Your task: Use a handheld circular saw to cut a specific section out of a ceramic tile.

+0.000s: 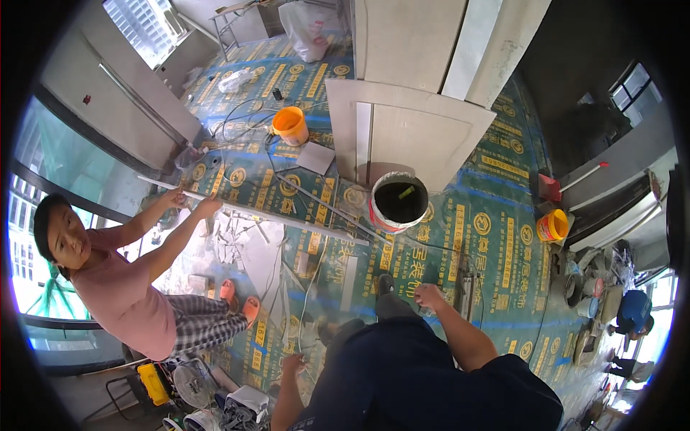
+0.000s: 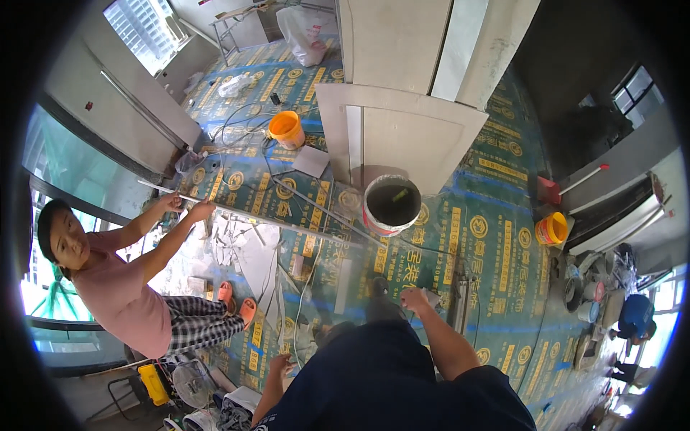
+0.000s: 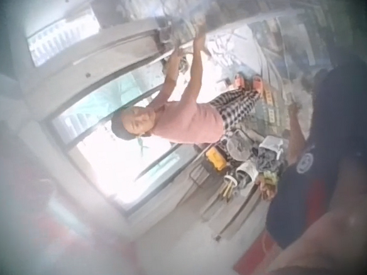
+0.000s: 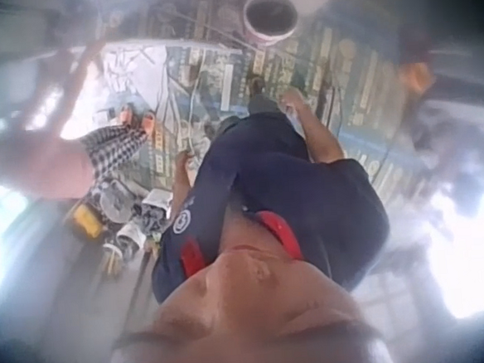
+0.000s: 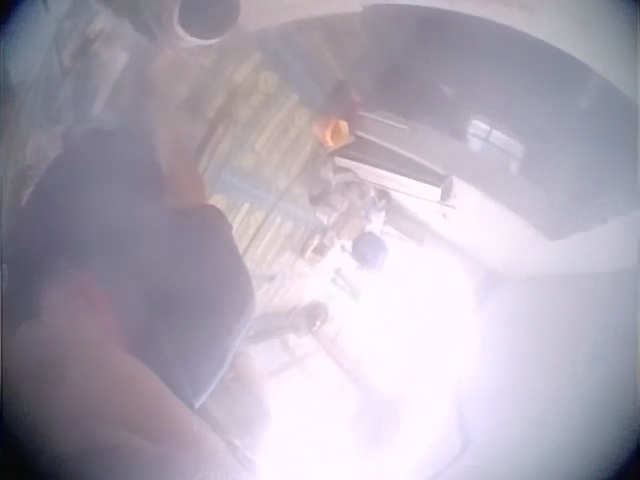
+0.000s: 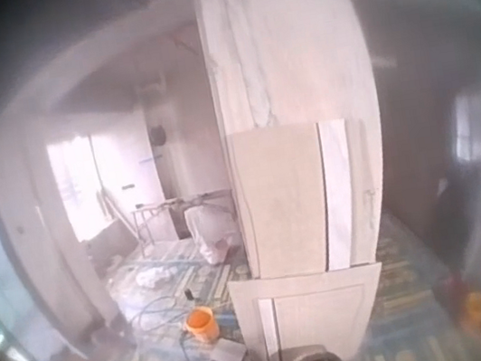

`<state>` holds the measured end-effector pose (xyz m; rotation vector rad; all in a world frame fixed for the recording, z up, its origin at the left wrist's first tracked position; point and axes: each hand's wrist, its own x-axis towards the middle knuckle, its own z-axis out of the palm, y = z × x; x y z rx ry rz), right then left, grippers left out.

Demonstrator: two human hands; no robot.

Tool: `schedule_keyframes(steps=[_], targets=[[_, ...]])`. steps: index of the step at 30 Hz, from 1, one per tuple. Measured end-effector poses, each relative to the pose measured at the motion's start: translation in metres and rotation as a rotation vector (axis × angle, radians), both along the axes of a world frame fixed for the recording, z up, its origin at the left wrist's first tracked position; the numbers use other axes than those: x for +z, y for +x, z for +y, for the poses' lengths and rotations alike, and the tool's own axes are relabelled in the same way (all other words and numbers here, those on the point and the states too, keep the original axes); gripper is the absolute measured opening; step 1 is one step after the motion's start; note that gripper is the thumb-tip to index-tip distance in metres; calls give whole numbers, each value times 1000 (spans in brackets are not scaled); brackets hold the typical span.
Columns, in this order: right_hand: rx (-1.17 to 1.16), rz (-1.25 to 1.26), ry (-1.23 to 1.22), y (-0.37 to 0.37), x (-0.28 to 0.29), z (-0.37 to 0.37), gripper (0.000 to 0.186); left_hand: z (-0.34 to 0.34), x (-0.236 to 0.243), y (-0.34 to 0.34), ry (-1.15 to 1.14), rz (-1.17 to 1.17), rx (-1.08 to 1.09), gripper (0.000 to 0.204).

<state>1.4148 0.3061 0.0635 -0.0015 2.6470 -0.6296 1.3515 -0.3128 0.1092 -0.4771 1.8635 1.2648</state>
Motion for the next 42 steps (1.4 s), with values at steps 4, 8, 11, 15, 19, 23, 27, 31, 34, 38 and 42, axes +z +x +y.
schedule_keyframes(steps=[4,8,11,15,19,23,27,31,34,38,42], targets=[[-16,26,-12,-30,-28,97,11,110,43,-32,104,-150,364,32],[-509,-226,-291,-45,-49,193,17,196,65,-70,94,5,142,26],[-963,-467,-600,-83,-32,167,22,195,76,-61,-51,-3,94,27],[-1061,-444,-830,-111,-62,235,28,236,46,-104,-72,63,-50,30],[-794,-384,-571,-237,54,-16,25,129,65,-36,-295,-218,149,38],[-110,-14,-452,-317,89,-60,49,95,-6,-27,-600,285,-555,57],[30,-134,-133,-363,134,-142,72,106,-23,-35,-630,286,-321,35],[159,-220,59,-387,101,-118,68,165,-3,-97,-301,193,356,29],[199,-148,2,-384,86,-127,55,168,-4,-70,-312,370,340,27],[299,-122,53,-392,66,-127,46,178,-8,-27,-642,547,-143,26],[411,-195,143,-409,44,-112,46,197,2,19,-763,106,-304,29]])
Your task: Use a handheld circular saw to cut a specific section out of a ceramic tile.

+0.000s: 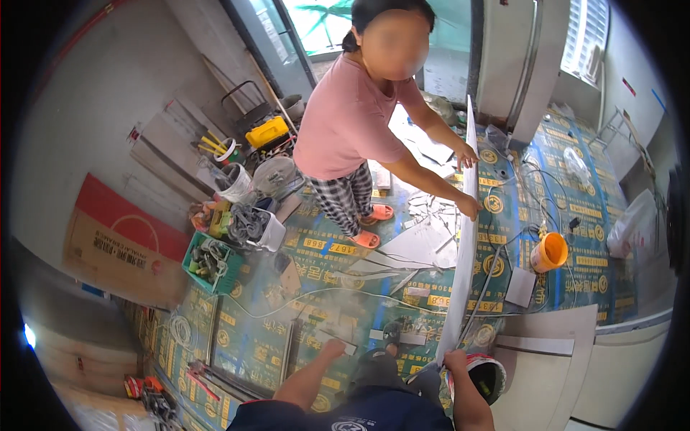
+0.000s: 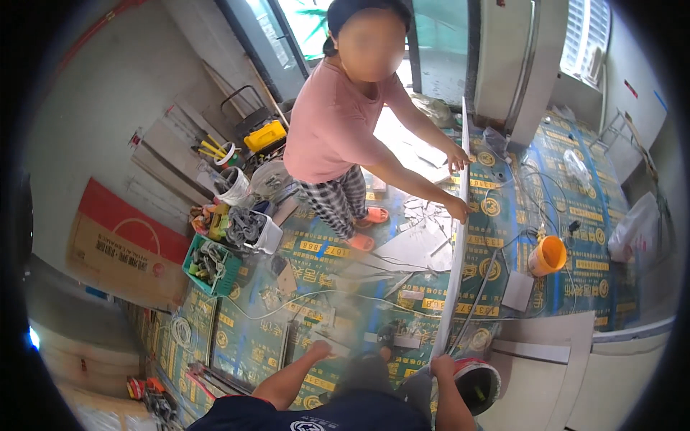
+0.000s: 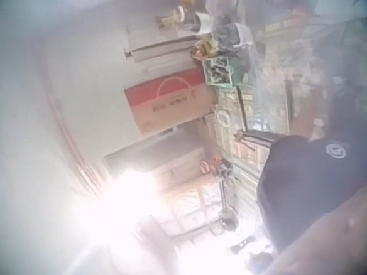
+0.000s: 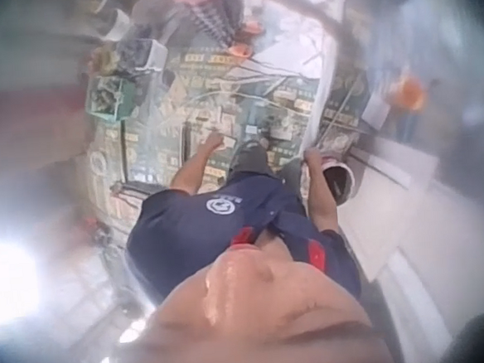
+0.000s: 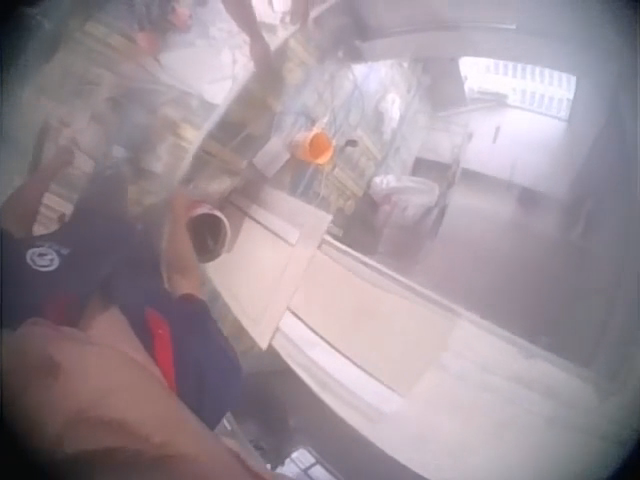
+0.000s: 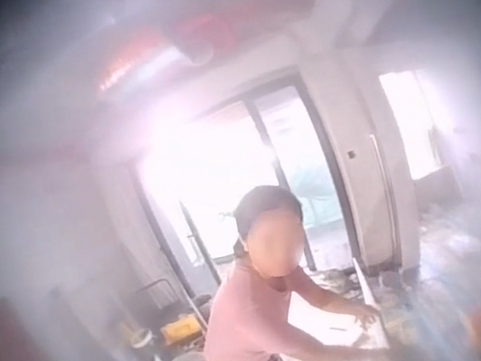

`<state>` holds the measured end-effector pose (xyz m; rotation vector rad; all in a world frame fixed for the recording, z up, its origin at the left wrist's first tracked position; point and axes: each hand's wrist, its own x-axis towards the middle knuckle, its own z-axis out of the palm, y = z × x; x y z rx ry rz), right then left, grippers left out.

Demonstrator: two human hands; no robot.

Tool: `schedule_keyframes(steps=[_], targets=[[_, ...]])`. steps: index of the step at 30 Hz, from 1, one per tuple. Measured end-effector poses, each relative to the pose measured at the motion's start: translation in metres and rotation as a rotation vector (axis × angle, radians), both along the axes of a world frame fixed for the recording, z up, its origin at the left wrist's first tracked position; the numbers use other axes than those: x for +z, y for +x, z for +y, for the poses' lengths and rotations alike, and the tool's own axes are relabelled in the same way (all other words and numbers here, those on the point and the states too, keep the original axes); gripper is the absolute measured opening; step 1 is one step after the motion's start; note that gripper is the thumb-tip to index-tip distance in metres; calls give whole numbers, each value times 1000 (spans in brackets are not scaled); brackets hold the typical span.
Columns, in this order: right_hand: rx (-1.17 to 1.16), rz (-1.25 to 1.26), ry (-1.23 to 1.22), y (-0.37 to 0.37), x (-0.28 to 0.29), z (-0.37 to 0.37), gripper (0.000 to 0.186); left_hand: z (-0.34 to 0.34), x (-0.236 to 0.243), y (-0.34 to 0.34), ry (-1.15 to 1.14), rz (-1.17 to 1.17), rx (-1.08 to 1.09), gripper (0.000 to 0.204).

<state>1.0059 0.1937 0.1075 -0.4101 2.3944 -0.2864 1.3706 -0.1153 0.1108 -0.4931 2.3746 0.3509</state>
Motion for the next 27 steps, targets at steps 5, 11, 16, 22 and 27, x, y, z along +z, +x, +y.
schedule_keyframes(steps=[5,11,16,22,27], targets=[[259,-1,-58,-16,-41,11,34,58,-20,53,228,220,774,40],[961,138,-39,-12,-32,5,24,152,-12,63,-186,486,292,21],[533,-66,-77,-21,8,10,43,210,29,25,299,237,663,19],[273,-255,-72,-19,28,6,58,212,13,46,152,83,547,25],[346,-121,-150,-45,-49,36,55,184,9,22,422,335,751,29]])
